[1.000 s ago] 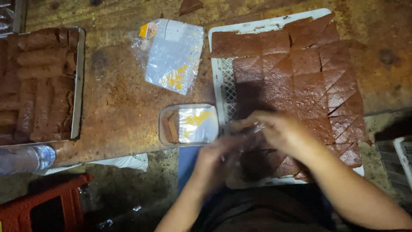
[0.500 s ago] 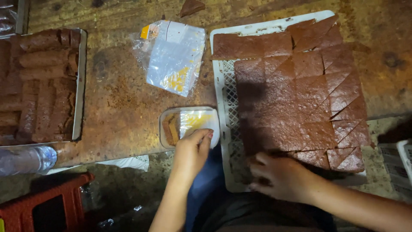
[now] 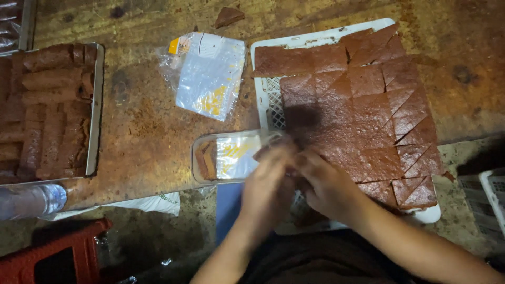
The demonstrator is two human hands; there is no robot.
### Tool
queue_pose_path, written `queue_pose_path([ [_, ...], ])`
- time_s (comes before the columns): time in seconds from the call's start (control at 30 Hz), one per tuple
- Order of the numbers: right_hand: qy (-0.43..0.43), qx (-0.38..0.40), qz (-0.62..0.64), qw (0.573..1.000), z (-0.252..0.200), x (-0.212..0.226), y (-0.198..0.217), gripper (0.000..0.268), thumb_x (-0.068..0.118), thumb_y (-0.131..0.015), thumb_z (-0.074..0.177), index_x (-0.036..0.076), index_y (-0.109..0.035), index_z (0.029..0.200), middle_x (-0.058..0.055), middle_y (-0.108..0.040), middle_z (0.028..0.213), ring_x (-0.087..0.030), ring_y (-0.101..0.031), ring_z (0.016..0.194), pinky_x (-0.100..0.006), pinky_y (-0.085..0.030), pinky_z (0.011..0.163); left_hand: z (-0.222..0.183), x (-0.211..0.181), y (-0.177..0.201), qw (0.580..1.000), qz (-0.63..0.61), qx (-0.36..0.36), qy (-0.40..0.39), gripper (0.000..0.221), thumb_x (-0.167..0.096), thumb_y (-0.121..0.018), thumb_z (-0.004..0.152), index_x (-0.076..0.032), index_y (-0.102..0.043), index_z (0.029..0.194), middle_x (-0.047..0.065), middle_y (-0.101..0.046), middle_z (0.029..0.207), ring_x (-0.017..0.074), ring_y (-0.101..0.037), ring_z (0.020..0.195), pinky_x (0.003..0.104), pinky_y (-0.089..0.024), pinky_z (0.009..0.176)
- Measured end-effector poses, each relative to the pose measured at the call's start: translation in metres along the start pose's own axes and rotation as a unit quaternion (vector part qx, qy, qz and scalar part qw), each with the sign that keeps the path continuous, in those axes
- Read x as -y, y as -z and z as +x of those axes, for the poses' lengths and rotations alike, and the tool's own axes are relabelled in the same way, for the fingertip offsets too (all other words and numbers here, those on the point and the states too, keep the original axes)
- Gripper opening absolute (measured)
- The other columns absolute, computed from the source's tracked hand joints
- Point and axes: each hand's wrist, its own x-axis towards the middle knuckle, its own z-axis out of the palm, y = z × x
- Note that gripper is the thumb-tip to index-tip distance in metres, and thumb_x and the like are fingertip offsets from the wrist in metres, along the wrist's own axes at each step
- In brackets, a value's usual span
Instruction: Packaging triangular food strips into individual plastic bags at a packaging station.
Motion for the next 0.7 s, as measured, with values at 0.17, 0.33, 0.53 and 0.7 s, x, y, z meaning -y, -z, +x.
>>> queue_pose_path([
  [0.17,0.054,0.021,-0.149,0.987,0.005,-0.036,0.010,0.032,0.008,-0.061,0.075,0.014,-0.074,0.103,-0.012,-0.064,0.077,-0.037,-0.068,0.071,-0.048,-0.057,0.063,-0.005,0.005,0.003,0.997,-0.066,-0.022,-0.011,0.029,-0.006,-0.067,0.090,-0.004,-0.071,0.118,0.017,-0.071,0.124,0.0390,-0.069,0.115,0.044,-0.056,0.097],
  [0.33,0.022,0.135,-0.156,0.978,0.039,-0.008,0.046,0.036,0.027,-0.065,0.082,0.024,-0.068,0.118,-0.010,-0.063,0.092,-0.036,-0.069,0.076,-0.047,-0.059,0.067,-0.020,0.061,0.009,0.988,0.033,0.047,0.144,0.048,-0.002,-0.076,0.082,-0.001,-0.057,0.126,0.027,-0.064,0.123,0.0497,-0.061,0.119,0.056,-0.049,0.104],
  [0.53,-0.012,0.319,-0.325,0.890,0.031,-0.022,0.003,0.097,0.051,-0.097,0.052,0.017,-0.046,0.128,-0.001,-0.064,0.099,-0.017,-0.075,0.079,-0.031,-0.065,0.065,-0.035,0.082,0.012,0.984,0.065,0.061,0.155,0.015,-0.015,-0.061,0.097,-0.026,-0.070,0.102,0.001,-0.078,0.098,0.0231,-0.076,0.097,0.033,-0.058,0.086],
  [0.7,-0.141,0.283,0.011,0.949,0.041,-0.024,0.064,0.059,0.013,-0.081,0.073,0.011,-0.060,0.129,-0.025,-0.070,0.111,-0.051,-0.073,0.095,-0.060,-0.061,0.082,-0.029,0.063,0.022,0.983,0.067,0.095,0.139,0.005,-0.012,-0.069,0.090,-0.016,-0.068,0.091,0.014,-0.071,0.080,0.0372,-0.072,0.084,0.045,-0.058,0.074],
])
